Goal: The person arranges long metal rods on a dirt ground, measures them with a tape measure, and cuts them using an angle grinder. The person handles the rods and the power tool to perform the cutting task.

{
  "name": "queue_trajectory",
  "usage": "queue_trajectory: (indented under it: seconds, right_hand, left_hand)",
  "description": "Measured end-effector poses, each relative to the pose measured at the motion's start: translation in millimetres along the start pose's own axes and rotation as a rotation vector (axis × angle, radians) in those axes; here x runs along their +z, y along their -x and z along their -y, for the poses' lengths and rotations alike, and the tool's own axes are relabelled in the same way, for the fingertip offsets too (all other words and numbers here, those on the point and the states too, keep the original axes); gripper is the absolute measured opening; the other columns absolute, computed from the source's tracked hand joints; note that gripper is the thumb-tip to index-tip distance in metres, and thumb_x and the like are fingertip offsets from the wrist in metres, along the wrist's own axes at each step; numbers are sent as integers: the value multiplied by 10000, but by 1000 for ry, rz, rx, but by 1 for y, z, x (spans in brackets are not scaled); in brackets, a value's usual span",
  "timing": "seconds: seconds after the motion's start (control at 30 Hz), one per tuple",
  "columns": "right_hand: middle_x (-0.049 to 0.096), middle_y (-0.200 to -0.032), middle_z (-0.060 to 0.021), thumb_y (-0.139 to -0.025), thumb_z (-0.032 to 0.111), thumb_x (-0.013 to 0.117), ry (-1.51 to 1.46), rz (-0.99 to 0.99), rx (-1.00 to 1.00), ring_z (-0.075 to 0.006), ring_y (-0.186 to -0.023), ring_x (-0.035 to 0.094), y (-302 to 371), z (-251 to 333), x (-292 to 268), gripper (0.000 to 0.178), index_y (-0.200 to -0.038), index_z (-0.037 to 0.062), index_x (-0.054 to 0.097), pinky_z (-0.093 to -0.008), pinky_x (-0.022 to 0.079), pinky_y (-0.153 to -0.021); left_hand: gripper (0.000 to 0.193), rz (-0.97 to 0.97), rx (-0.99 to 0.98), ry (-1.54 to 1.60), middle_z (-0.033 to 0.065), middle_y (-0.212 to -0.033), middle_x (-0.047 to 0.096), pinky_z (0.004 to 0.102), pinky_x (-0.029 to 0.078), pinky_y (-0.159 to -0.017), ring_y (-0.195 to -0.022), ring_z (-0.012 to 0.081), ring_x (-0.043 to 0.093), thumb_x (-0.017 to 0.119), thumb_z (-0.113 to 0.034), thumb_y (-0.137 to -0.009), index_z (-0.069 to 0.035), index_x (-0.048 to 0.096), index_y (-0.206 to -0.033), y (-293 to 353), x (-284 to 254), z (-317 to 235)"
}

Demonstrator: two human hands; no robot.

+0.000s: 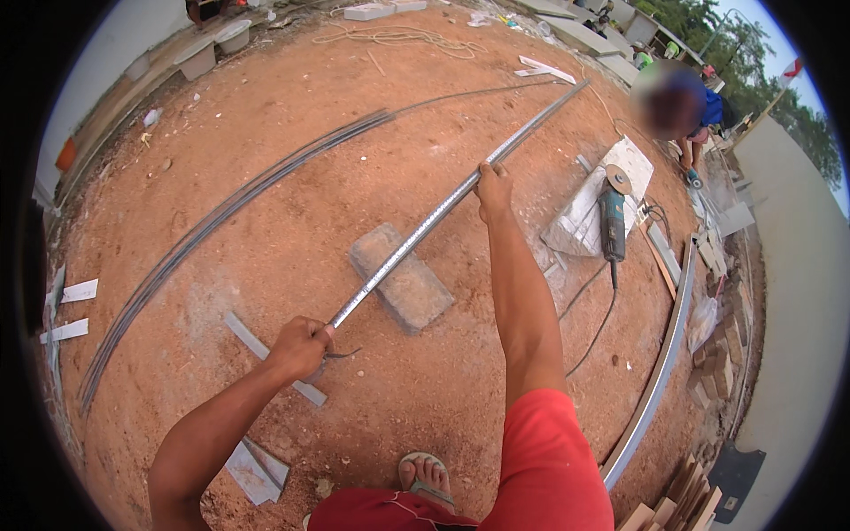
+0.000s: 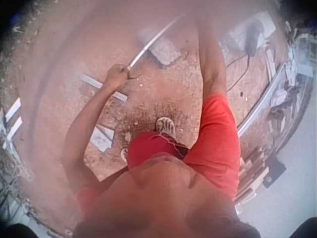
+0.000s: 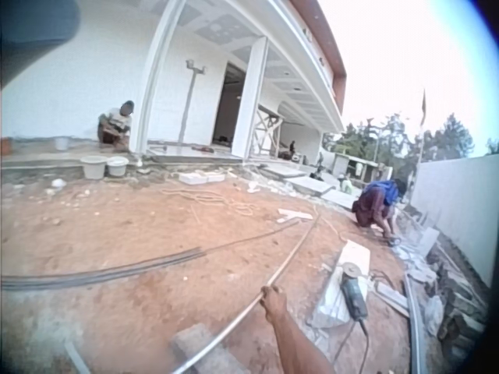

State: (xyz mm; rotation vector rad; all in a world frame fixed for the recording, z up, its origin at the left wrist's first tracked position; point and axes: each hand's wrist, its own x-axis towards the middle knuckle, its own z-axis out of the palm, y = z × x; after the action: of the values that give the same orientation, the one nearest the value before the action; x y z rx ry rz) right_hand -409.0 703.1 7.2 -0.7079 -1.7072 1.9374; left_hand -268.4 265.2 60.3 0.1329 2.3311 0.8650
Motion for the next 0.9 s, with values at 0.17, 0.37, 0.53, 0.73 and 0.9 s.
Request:
queue_trajectory:
  seconds: [0.17,0.37,0.53,0.73,0.9]
  right_hand:
    - [568,-911,-21,-1051,197,518,-1,2,6,-156,-833,558,0,4,-2,140,-1045,70,577,-379,487,-807]
    - [534,-835,-5,-1016,193,576,-4,-50,-17,-125,-770,538,-1,3,-4,151,-999,48,616,-333,506,-698]
    - [580,-924,-31,-1038,182,537,11,-11,-19,-159,-846,558,0,-2,-1,134,-1027,61,593,-377,485,-805]
    - [584,-943,-29,-1036,190,551,0,-39,-1,-159,-885,556,0,-9,2,143,-1042,58,606,-368,492,-815]
    - [612,-966,-43,-1052,170,527,-138,-44,-41,-167,-892,578,-6,3,32,137,-1083,51,587,-379,517,-828]
  left_hand:
    - [381,9,3,6,182,-706,660,437,496,-698,-682,298,657,603,-286,-1020,36,702,-843,-1,-1,-4]
    - [372,-8,-11,5,187,-719,668,432,506,-711,-701,291,668,605,-271,-1019,43,708,-849,0,0,-8]
    - [360,-27,54,-70,171,-755,687,425,511,-727,-731,273,678,609,-273,-1019,24,732,-858,-7,-2,2]
    - [371,151,18,55,126,-761,654,402,492,-735,-744,236,628,631,-300,-1012,22,735,-859,-16,-17,8]
    - [386,74,-41,-2,102,-771,634,404,473,-724,-742,212,592,632,-308,-1011,31,718,-849,-24,-45,4]
